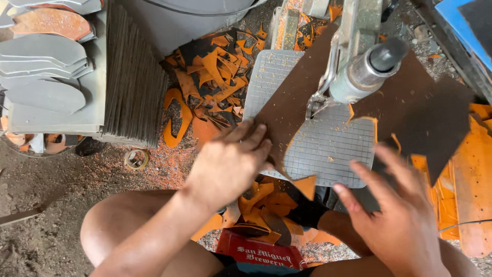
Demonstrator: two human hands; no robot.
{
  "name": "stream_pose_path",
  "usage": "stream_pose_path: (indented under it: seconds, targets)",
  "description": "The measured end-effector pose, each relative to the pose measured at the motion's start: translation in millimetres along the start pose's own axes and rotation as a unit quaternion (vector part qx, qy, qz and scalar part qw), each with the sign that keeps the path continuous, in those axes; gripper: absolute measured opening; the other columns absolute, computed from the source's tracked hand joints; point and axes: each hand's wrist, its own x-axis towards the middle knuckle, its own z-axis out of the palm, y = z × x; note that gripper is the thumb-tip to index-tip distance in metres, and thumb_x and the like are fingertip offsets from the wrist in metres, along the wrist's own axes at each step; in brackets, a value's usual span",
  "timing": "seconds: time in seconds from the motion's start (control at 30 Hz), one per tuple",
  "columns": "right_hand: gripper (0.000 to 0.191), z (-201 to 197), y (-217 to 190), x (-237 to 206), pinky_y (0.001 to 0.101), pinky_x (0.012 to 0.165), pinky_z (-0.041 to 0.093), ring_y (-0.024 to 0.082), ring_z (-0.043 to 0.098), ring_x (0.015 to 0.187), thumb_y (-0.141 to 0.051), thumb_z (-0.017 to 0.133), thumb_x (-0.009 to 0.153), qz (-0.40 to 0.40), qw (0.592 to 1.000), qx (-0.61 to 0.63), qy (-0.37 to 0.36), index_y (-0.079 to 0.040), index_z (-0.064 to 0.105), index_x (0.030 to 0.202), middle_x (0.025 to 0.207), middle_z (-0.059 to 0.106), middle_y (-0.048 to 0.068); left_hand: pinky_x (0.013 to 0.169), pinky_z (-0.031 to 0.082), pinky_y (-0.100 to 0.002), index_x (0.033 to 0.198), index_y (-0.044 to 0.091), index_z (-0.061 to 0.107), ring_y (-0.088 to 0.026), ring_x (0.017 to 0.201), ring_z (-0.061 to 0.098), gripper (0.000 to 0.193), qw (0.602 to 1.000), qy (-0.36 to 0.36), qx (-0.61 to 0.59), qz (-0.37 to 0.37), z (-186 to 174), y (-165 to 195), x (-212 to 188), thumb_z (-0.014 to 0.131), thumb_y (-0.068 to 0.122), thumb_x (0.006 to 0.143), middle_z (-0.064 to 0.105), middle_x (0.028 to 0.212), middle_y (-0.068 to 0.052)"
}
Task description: The person uses a vertical cutting machine to cut brown rubber sheets into irregular shapes. They guide the material under the blade, rotate and reposition the sheet to follow curved outlines, and remove cut pieces as they are completed.
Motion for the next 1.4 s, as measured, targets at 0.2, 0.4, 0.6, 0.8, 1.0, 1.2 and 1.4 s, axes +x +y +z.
stream_pose_path:
  seconds: [0.2, 0.4, 0.6, 0.8, 1.0, 1.2, 1.4]
  targets:
    - [0.03, 22.4, 6.6, 14.7, 0.0391, 0.082, 0.052, 0.027, 0.06, 0.093, -0.023, 0.083, 0.073, -0.076, 0.988, 0.088, -0.106, -0.013, 0.081, 0.101, 0.1, 0.072, 0.003, 0.096, 0.052, -0.042, 0.113, 0.002, 0.076, -0.03, 0.12, 0.063, 0.039, 0.993, 0.069, -0.077, -0.054, 14.4, 35.8, -9.5, 0.074, 0.034, 0.09, 0.069, 0.133, -0.013]
    - [0.022, 30.9, 40.7, 25.9, 0.0365, 0.086, 0.051, 0.024, 0.06, 0.093, -0.007, 0.077, 0.072, -0.064, 0.982, 0.15, -0.1, -0.016, 0.082, 0.091, 0.096, 0.072, -0.002, 0.106, 0.044, -0.052, 0.111, 0.004, 0.076, -0.038, 0.128, 0.059, 0.045, 0.984, 0.141, -0.044, -0.098, 23.9, 50.1, -1.2, 0.073, 0.041, 0.086, 0.065, 0.132, -0.022]
    - [0.014, 35.4, 45.6, 32.9, 0.0383, 0.088, 0.05, 0.026, 0.059, 0.097, -0.009, 0.08, 0.075, -0.053, 0.991, 0.107, -0.061, -0.012, 0.079, 0.088, 0.097, 0.071, 0.0, 0.113, 0.044, -0.049, 0.115, -0.001, 0.074, -0.041, 0.132, 0.059, 0.049, 0.983, 0.132, -0.085, -0.097, 36.8, 47.6, 14.9, 0.072, 0.041, 0.091, 0.062, 0.137, -0.029]
    - [0.015, 42.7, 45.8, 37.6, 0.0381, 0.087, 0.05, 0.026, 0.058, 0.097, -0.013, 0.084, 0.076, -0.053, 0.991, 0.118, -0.029, -0.011, 0.077, 0.089, 0.096, 0.069, 0.001, 0.113, 0.046, -0.048, 0.113, -0.004, 0.074, -0.04, 0.13, 0.061, 0.048, 0.985, 0.132, -0.078, -0.081, 40.1, 38.1, 20.0, 0.073, 0.039, 0.091, 0.063, 0.135, -0.03]
    - [0.016, 47.3, 45.9, 42.2, 0.0377, 0.086, 0.05, 0.026, 0.058, 0.096, -0.012, 0.084, 0.075, -0.051, 0.99, 0.124, -0.031, -0.011, 0.077, 0.09, 0.096, 0.07, 0.0, 0.115, 0.044, -0.048, 0.113, -0.004, 0.074, -0.04, 0.131, 0.06, 0.048, 0.985, 0.128, -0.092, -0.07, 36.8, 26.2, 27.3, 0.073, 0.039, 0.092, 0.063, 0.135, -0.03]
    - [0.016, 49.3, 45.6, 47.8, 0.0382, 0.087, 0.049, 0.027, 0.058, 0.096, -0.013, 0.084, 0.075, -0.051, 0.99, 0.125, -0.031, -0.011, 0.077, 0.089, 0.095, 0.069, 0.0, 0.115, 0.044, -0.047, 0.113, -0.004, 0.074, -0.039, 0.131, 0.06, 0.048, 0.985, 0.122, -0.101, -0.062, 34.1, 18.8, 33.7, 0.074, 0.038, 0.09, 0.064, 0.135, -0.029]
    - [0.013, 46.6, 45.1, 53.4, 0.0396, 0.089, 0.049, 0.028, 0.058, 0.097, -0.01, 0.081, 0.075, -0.063, 0.989, 0.118, -0.057, -0.011, 0.077, 0.087, 0.095, 0.07, 0.001, 0.115, 0.045, -0.047, 0.112, -0.005, 0.073, -0.04, 0.131, 0.06, 0.048, 0.984, 0.128, -0.113, -0.056, 34.8, 16.1, 34.7, 0.077, 0.036, 0.088, 0.064, 0.134, -0.029]
